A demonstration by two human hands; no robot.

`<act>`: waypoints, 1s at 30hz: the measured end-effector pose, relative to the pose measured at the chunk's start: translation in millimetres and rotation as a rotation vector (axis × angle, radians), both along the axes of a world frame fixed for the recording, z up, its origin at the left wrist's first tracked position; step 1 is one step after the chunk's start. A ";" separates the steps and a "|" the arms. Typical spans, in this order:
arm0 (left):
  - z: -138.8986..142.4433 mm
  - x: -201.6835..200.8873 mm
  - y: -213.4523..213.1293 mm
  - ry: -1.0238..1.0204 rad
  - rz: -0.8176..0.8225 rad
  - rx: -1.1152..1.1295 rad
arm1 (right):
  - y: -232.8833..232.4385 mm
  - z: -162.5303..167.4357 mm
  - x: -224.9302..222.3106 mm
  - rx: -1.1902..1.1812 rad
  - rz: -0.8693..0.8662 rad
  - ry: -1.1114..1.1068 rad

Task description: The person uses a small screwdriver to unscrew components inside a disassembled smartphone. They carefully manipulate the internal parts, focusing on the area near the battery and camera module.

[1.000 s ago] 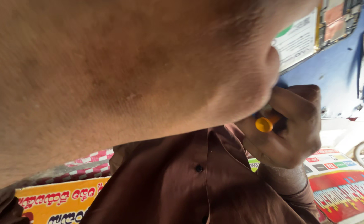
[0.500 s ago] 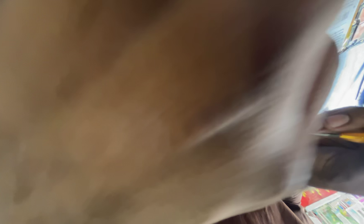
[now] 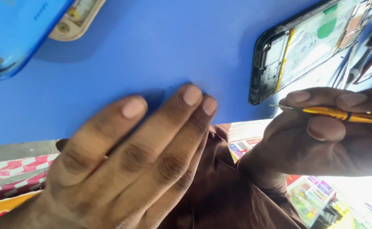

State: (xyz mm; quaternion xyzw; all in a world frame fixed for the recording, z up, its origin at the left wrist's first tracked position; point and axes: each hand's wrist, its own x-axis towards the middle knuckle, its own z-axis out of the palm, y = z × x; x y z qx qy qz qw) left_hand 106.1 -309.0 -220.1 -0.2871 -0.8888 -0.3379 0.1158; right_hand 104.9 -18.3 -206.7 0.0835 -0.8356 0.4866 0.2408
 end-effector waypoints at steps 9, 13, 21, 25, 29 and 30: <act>-20.7 6.2 19.1 0.119 -0.074 0.125 | 25.9 11.0 -15.7 0.043 0.232 -0.082; -24.0 4.5 31.6 0.134 -0.051 0.123 | 13.9 -0.6 -18.2 0.012 0.236 -0.002; -26.3 -0.4 56.8 0.108 0.003 0.138 | 57.7 33.1 -47.3 0.162 0.698 -0.355; -29.0 1.5 70.9 0.074 0.021 0.158 | 116.7 51.3 -61.0 0.142 1.101 -0.693; -34.8 5.1 80.2 0.088 0.061 0.142 | 128.1 63.8 -61.1 -0.553 0.645 -1.520; -36.1 5.7 81.9 0.094 0.066 0.134 | 125.7 68.7 -63.8 -0.613 0.558 -1.662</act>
